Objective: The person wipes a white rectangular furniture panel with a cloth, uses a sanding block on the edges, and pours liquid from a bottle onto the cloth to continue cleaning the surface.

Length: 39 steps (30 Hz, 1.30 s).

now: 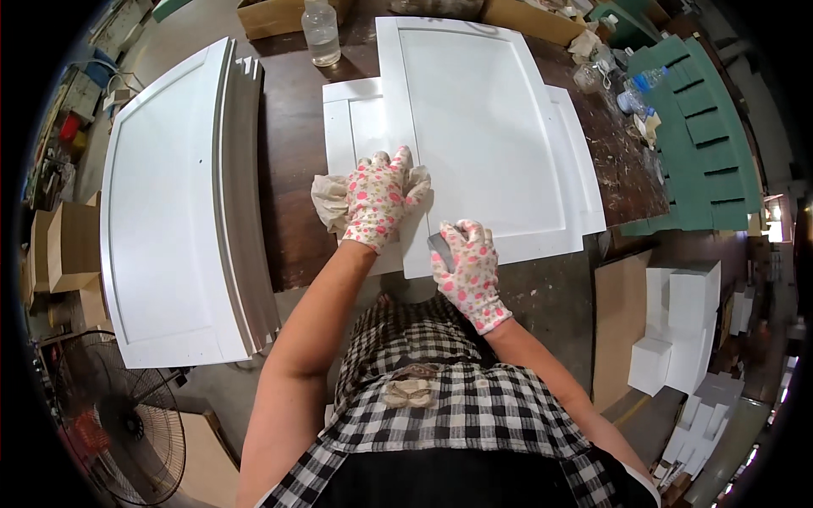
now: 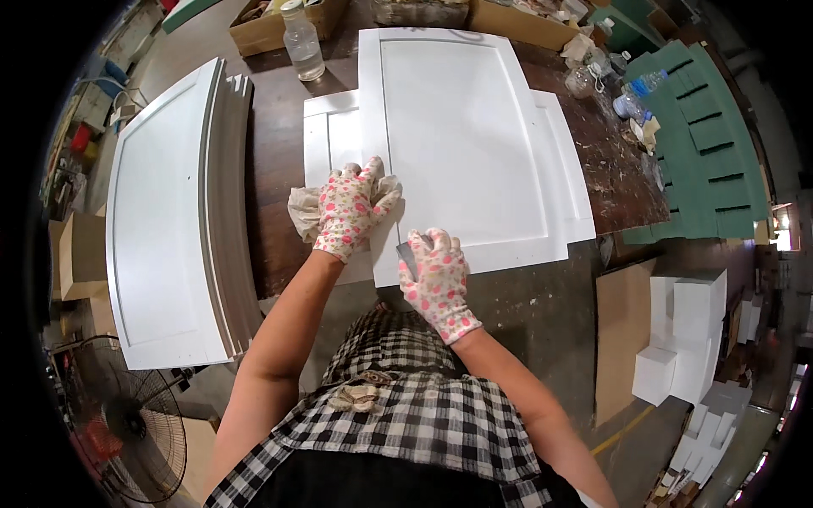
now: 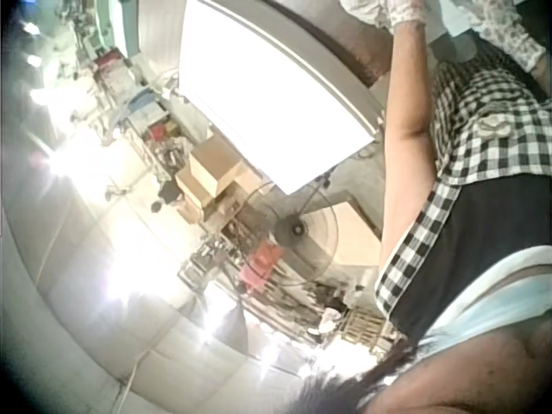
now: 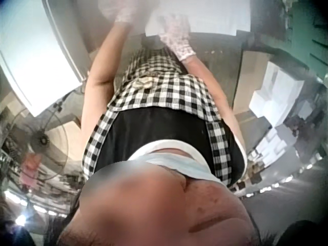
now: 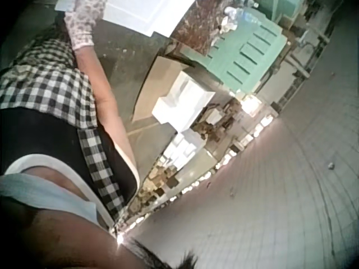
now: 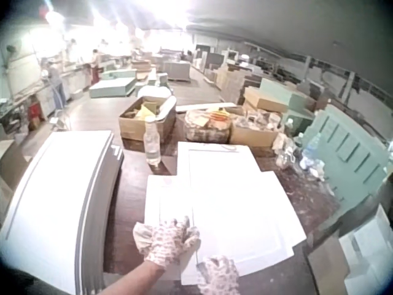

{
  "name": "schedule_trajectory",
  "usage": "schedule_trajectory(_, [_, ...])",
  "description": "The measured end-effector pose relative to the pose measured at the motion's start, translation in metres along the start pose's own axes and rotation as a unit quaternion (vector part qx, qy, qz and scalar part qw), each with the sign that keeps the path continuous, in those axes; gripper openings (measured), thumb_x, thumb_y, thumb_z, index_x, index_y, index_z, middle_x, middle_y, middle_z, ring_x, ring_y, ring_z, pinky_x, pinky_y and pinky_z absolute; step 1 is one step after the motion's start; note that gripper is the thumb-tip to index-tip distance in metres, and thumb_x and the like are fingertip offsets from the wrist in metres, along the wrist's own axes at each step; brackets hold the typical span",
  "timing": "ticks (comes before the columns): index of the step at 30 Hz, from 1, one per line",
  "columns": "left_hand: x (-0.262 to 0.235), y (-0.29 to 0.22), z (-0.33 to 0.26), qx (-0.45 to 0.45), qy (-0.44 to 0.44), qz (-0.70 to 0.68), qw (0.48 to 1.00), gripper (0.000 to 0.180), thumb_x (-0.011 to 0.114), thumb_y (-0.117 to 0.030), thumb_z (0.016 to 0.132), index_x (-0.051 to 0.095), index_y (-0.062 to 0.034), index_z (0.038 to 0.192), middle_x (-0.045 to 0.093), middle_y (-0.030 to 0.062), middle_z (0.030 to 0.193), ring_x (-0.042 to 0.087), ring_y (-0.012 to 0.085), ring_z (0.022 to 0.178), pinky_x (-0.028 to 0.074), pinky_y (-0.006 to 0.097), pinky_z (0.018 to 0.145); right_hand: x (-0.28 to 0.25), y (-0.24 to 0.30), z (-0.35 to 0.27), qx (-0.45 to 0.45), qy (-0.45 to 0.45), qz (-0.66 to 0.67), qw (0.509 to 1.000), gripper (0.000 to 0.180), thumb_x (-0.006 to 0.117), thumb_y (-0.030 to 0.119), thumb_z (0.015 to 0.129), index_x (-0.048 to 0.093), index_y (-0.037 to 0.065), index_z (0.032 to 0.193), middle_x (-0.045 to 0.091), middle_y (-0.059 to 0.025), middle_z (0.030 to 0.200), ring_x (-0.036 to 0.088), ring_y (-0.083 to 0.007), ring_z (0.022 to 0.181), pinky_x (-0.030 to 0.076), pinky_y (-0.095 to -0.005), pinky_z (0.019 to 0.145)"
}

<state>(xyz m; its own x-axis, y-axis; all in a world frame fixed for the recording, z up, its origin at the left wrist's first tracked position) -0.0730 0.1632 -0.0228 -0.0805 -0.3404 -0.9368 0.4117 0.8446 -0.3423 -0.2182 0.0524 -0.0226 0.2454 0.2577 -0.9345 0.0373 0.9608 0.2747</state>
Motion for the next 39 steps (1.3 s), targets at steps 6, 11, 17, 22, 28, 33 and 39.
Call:
schedule_trajectory(6, [-0.005, -0.003, -0.001, 0.028, -0.033, 0.002, 0.999, 0.053, 0.064, -0.045, 0.084, 0.055, -0.0169, 0.129, 0.06, 0.0125, 0.106, 0.056, 0.0301, 0.097, 0.047, 0.043, 0.082, -0.021, -0.04, -0.006, 0.063, -0.043, -0.039, 0.996, 0.045, 0.067, 0.022, 0.077, 0.062, 0.006, 0.119, 0.052, -0.0156, 0.115, 0.05, -0.0315, 0.108, 0.044, -0.0448, 0.093])
schedule_trajectory(11, [0.01, -0.003, -0.001, 0.025, -0.082, -0.003, 0.996, 0.049, 0.063, -0.042, 0.086, 0.056, -0.0237, 0.131, 0.054, 0.0146, 0.128, 0.051, 0.034, 0.113, 0.043, 0.047, 0.092, -0.006, -0.013, -0.004, 0.015, -0.021, -0.006, 1.0, 0.044, 0.066, 0.028, 0.079, 0.062, 0.007, 0.117, 0.053, -0.0166, 0.116, 0.051, -0.0336, 0.11, 0.045, -0.046, 0.092])
schedule_trajectory(17, [0.006, -0.005, 0.0, 0.031, -0.071, -0.014, 0.997, 0.047, 0.063, -0.037, 0.085, 0.058, -0.0241, 0.13, 0.041, 0.0115, 0.146, 0.048, 0.0366, 0.12, 0.042, 0.047, 0.098, -0.069, -0.159, -0.017, 0.121, -0.116, -0.164, 0.972, 0.039, 0.067, 0.022, 0.078, 0.063, 0.007, 0.114, 0.055, -0.0159, 0.114, 0.053, -0.0339, 0.105, 0.046, -0.0445, 0.091])
schedule_trajectory(22, [0.019, -0.003, 0.002, 0.064, -0.092, -0.002, 0.994, 0.047, 0.062, -0.034, 0.086, 0.057, -0.0211, 0.131, 0.043, 0.0098, 0.145, 0.049, 0.0359, 0.122, 0.042, 0.045, 0.1, -0.062, -0.162, -0.018, 0.102, -0.148, -0.203, 0.962, 0.035, 0.068, 0.023, 0.078, 0.063, 0.008, 0.109, 0.055, -0.0149, 0.108, 0.054, -0.0335, 0.101, 0.048, -0.045, 0.085])
schedule_trajectory(28, [0.017, 0.005, 0.004, 0.072, -0.102, 0.019, 0.992, 0.045, 0.06, -0.03, 0.087, 0.057, -0.0183, 0.13, 0.047, 0.0075, 0.143, 0.052, 0.0342, 0.12, 0.044, 0.043, 0.099, -0.019, -0.063, -0.003, 0.007, -0.068, -0.039, 0.997, 0.029, 0.064, 0.025, 0.08, 0.062, 0.006, 0.103, 0.058, -0.0162, 0.105, 0.056, -0.0334, 0.098, 0.049, -0.0453, 0.086])
schedule_trajectory(33, [0.015, -0.006, 0.001, 0.083, -0.122, 0.026, 0.989, 0.043, 0.06, -0.029, 0.087, 0.058, -0.0174, 0.128, 0.049, 0.0077, 0.141, 0.053, 0.033, 0.117, 0.044, 0.044, 0.098, -0.073, -0.169, -0.013, 0.154, -0.091, -0.129, 0.975, 0.039, 0.064, 0.023, 0.081, 0.061, 0.006, 0.116, 0.056, -0.0151, 0.112, 0.054, -0.033, 0.104, 0.048, -0.0456, 0.087])
schedule_trajectory(39, [0.02, 0.003, 0.003, 0.09, -0.132, 0.032, 0.987, 0.043, 0.062, -0.03, 0.085, 0.06, -0.0175, 0.126, 0.05, 0.0094, 0.139, 0.055, 0.0334, 0.114, 0.047, 0.043, 0.093, 0.017, -0.017, -0.011, -0.027, -0.037, -0.055, 0.997, 0.047, 0.061, 0.034, 0.083, 0.058, 0.008, 0.121, 0.054, -0.0184, 0.119, 0.051, -0.0348, 0.112, 0.043, -0.0504, 0.096])
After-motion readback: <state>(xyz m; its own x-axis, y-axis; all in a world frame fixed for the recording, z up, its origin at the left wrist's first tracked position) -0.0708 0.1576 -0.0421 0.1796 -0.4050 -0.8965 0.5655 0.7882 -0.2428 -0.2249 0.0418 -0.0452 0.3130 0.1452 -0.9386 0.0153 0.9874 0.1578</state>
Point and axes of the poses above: each hand's wrist, its own z-axis towards the middle knuckle, its own x-axis out of the palm, y = z × x, the point moved 5 cm from there along z, towards the middle knuckle
